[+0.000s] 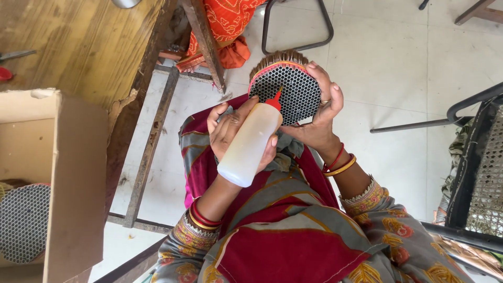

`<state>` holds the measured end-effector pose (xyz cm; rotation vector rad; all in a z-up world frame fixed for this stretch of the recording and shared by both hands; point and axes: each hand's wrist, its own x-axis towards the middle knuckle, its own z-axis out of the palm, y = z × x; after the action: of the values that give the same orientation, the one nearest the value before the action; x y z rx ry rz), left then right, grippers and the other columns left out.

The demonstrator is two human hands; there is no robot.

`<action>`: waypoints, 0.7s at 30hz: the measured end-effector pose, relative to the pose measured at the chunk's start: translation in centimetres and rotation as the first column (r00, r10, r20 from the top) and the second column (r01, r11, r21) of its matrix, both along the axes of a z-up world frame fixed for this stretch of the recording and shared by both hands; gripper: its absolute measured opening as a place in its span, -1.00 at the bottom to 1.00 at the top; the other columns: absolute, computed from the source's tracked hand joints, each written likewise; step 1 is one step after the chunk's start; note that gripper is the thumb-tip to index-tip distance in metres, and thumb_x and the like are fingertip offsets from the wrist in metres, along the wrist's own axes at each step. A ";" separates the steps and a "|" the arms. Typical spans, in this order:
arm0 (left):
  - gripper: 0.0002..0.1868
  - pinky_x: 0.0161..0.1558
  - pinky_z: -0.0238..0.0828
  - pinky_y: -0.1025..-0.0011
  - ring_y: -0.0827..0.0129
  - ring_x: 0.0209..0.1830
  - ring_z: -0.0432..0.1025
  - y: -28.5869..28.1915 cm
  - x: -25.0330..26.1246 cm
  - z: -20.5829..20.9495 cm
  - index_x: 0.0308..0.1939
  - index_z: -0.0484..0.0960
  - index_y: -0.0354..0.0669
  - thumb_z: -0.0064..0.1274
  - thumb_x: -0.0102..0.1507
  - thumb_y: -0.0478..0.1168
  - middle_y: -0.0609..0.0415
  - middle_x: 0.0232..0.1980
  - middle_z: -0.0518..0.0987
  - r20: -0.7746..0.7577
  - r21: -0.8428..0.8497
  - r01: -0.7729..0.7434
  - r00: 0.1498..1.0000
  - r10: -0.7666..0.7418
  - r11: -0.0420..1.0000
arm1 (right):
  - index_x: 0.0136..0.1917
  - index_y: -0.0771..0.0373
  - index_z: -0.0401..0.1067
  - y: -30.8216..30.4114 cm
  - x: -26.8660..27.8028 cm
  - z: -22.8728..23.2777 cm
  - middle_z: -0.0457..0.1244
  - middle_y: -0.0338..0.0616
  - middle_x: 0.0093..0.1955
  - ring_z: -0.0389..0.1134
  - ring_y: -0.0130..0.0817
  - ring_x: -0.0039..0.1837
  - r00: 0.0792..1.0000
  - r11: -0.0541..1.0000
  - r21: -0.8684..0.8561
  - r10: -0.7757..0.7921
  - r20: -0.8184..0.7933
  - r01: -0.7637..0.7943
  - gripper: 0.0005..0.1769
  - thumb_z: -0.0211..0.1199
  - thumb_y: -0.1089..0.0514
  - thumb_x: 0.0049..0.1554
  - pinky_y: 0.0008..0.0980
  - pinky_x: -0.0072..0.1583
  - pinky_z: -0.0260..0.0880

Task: Applying a yellow liquid from a squeeze bottle to the center of a circular industrial brush.

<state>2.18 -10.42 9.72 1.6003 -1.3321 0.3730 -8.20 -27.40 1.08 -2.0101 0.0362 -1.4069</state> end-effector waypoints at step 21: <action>-0.38 0.40 0.20 0.10 0.32 -0.23 0.52 0.3 -0.3 0.6 0.17 0.58 -0.35 0.26 0.25 0.09 0.04 0.12 0.66 0.211 0.116 -0.111 0.974 0.085 0.987 | 0.64 -0.18 -0.42 0.4 0.4 0.6 -0.03 0.12 0.60 0.02 0.15 0.64 0.999 0.999 -0.040 0.029 0.018 -0.029 0.58 0.79 0.07 -0.20 0.16 0.61 0.00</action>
<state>1.88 -10.09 10.36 1.7771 -1.4601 0.5351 -7.75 -26.96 1.64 -2.0219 -0.0292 -1.4178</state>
